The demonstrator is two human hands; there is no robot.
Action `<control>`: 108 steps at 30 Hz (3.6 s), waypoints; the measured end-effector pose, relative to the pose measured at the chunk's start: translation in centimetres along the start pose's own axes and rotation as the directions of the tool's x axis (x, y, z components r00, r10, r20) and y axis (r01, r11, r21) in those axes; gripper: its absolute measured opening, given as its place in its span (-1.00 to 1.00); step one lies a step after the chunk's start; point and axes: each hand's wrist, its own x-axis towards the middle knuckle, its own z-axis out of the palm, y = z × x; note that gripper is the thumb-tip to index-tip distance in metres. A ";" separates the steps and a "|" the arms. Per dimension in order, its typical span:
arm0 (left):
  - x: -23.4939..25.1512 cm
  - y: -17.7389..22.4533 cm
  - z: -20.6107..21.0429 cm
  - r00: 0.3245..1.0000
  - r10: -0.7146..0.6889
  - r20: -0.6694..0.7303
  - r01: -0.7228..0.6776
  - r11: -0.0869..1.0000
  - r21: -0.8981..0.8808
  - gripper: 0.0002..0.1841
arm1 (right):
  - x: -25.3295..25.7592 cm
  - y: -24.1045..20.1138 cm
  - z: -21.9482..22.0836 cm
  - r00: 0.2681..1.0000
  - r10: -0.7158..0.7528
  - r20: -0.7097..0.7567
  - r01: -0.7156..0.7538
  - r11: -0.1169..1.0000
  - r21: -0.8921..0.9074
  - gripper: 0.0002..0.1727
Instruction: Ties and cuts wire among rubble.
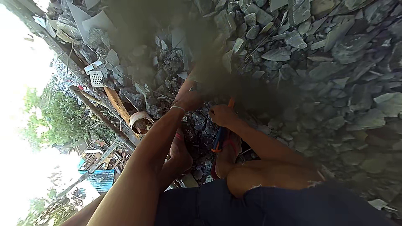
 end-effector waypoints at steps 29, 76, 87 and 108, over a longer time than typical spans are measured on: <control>-5.6 -1.5 4.3 0.945 -0.218 -0.243 0.133 0.937 -0.324 -0.79 | 4.0 -1.4 -3.8 0.985 -0.067 0.159 0.086 0.990 -0.110 -0.70; -7.3 -0.4 7.0 0.894 -0.274 -0.353 0.138 0.921 -0.365 -0.80 | 1.3 -2.2 1.8 0.973 0.137 0.185 -0.163 0.977 0.139 -0.58; -7.3 0.2 7.3 0.883 -0.325 -0.339 0.233 0.929 -0.287 -0.79 | 4.7 -0.2 -1.5 0.963 0.026 0.267 -0.005 0.997 -0.078 -0.71; -2.8 -1.6 2.7 0.941 -0.318 0.113 0.329 0.939 -0.102 -0.76 | 2.6 0.2 0.4 0.964 0.131 0.233 -0.195 0.941 0.277 -0.76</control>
